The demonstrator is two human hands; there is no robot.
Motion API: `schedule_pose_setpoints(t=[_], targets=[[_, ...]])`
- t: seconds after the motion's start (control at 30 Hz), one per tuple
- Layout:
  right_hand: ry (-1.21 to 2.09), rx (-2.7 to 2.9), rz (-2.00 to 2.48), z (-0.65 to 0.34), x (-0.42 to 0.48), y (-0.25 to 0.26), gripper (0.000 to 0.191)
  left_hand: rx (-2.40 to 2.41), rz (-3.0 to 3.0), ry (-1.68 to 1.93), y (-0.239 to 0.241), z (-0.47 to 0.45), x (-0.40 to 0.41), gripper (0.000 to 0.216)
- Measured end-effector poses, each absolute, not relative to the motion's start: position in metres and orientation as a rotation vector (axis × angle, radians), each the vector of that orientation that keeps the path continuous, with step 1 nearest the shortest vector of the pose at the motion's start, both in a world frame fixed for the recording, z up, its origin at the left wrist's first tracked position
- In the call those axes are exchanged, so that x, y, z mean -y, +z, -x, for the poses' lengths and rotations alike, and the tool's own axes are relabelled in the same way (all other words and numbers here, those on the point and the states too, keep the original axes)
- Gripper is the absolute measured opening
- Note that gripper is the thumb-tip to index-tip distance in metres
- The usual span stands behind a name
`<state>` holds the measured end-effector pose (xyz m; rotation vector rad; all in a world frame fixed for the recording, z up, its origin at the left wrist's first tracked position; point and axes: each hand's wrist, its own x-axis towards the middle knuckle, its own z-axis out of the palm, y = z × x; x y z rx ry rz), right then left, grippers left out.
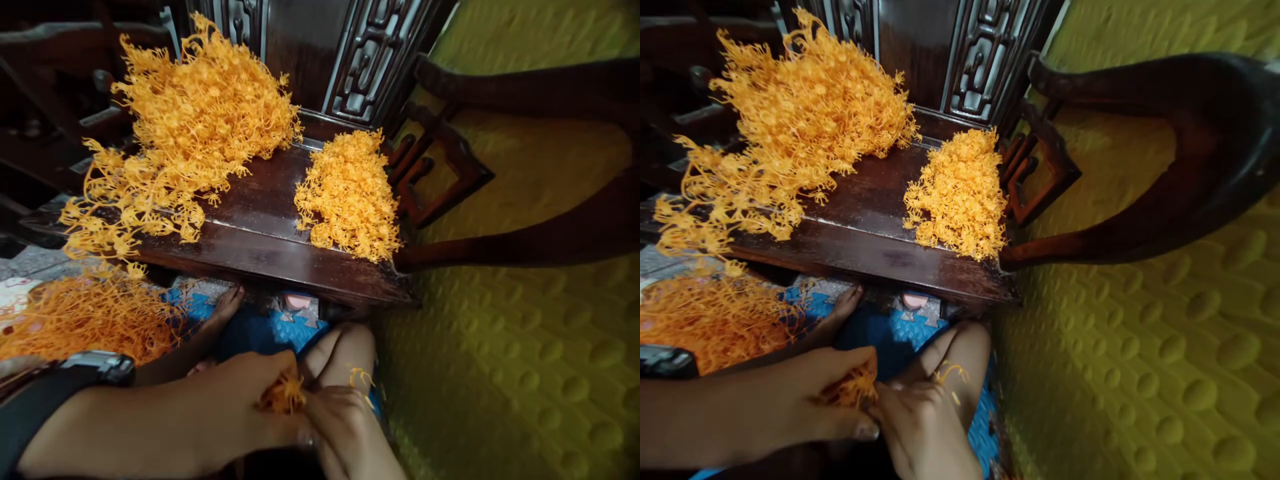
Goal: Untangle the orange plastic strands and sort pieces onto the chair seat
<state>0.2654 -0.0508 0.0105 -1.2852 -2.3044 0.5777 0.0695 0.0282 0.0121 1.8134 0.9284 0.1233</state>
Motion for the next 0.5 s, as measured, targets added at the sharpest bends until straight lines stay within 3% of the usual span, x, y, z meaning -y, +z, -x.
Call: schedule_pose_setpoints(t=[0.1, 0.2, 0.4, 0.5], targets=[[0.553, 2.29, 1.301, -0.258, 0.045, 0.004, 0.045, -1.006, -1.447, -0.075, 0.044, -0.081, -0.021, 0.032], [0.511, 2.318, 1.24, -0.256, 0.041, -0.006, 0.046, -1.047, -1.423, -0.06, 0.041, -0.084, -0.028, 0.035], [0.678, 2.304, 0.998, -0.281, 0.039, -0.031, 0.06, -0.462, -2.347, 0.098, 0.044, -0.052, -0.038, 0.032], [0.767, 2.326, 0.955, -0.291, 0.048, -0.036, 0.046, -0.375, -2.496, 0.154, 0.048, -0.041, -0.03, 0.018]])
